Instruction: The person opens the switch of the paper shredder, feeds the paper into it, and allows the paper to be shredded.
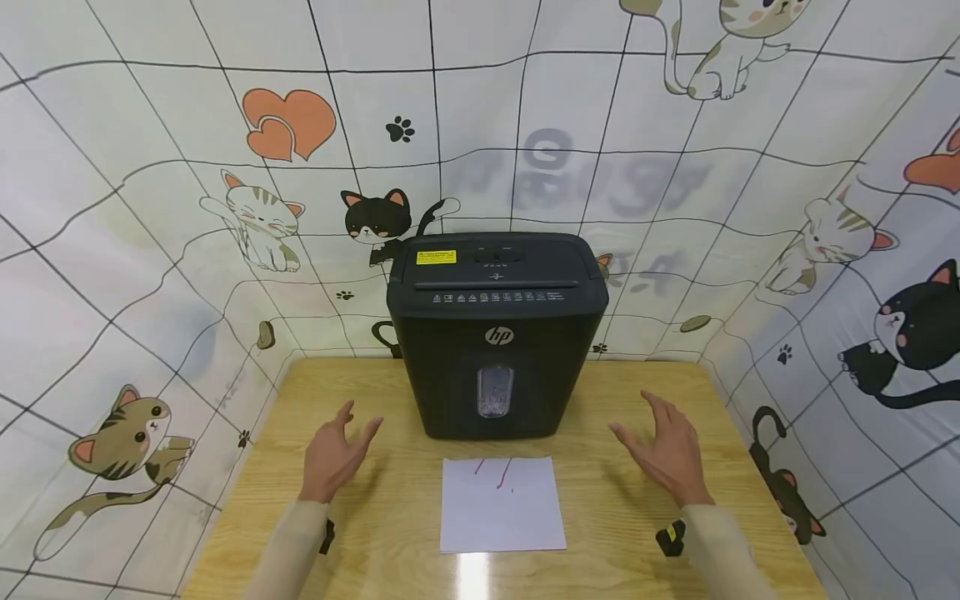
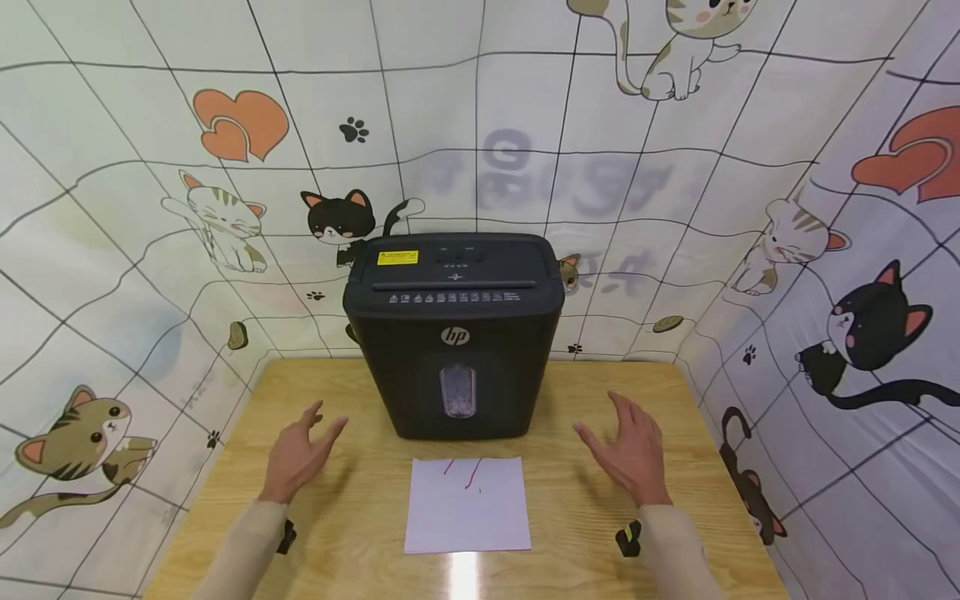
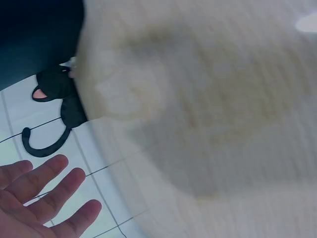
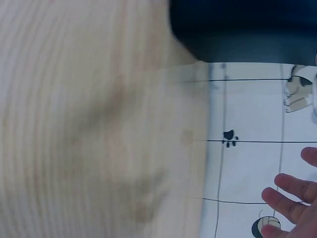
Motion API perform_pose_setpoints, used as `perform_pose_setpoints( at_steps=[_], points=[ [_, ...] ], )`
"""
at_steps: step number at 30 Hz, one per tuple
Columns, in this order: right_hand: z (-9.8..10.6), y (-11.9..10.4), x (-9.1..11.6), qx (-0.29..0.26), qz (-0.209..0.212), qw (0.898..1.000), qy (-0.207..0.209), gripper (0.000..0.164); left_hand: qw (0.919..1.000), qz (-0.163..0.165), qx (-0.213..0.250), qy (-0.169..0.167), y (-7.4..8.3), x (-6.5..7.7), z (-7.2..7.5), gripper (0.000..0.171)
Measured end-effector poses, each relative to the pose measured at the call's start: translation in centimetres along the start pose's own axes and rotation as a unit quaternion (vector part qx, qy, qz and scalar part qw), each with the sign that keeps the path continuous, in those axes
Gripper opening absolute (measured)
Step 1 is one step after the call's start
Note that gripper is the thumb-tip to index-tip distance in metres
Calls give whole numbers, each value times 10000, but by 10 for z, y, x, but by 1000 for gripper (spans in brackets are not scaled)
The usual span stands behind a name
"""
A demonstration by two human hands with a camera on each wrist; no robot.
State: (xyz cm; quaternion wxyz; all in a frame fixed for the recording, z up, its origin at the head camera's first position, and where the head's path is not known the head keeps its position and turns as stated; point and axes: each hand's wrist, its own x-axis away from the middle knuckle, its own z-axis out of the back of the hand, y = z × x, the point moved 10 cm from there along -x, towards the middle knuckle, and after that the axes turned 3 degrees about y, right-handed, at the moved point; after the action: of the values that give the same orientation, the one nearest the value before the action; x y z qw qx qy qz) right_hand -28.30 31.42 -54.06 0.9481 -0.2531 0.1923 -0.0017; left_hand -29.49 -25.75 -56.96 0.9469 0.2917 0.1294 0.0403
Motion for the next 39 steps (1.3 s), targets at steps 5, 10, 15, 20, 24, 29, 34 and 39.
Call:
perform_pose_setpoints(
  at_steps=[5, 10, 15, 20, 24, 29, 34, 39],
  points=[
    [6, -6, -9, -322, -48, 9993, -175, 86, 9981, 176, 576, -99, 9, -11, 10, 80],
    [15, -13, -21, -608, -22, 9978, -256, 88, 9949, 174, 997, 0, 23, -26, 25, 75],
    [27, -22, -34, -872, 144, 9960, -143, 87, 9914, 16, 1307, 31, 38, -43, 36, 71],
    [39, -36, -46, -1101, 325, 9934, -41, 86, 9874, -141, 1574, 122, 51, -59, 51, 66],
    [49, -49, -56, -1232, 485, 9912, 67, 86, 9850, -275, 1692, 200, 63, -70, 63, 64],
    [63, -68, -66, -1373, 737, 9875, 219, 86, 9811, -510, 1834, 341, 81, -84, 80, 62],
    [76, -86, -75, -1502, 1014, 9828, 363, 88, 9792, -773, 1814, 479, 103, -100, 98, 60],
    [86, -104, -83, -1554, 1264, 9787, 443, 88, 9755, -992, 1863, 613, 122, -115, 115, 57]
  ],
)
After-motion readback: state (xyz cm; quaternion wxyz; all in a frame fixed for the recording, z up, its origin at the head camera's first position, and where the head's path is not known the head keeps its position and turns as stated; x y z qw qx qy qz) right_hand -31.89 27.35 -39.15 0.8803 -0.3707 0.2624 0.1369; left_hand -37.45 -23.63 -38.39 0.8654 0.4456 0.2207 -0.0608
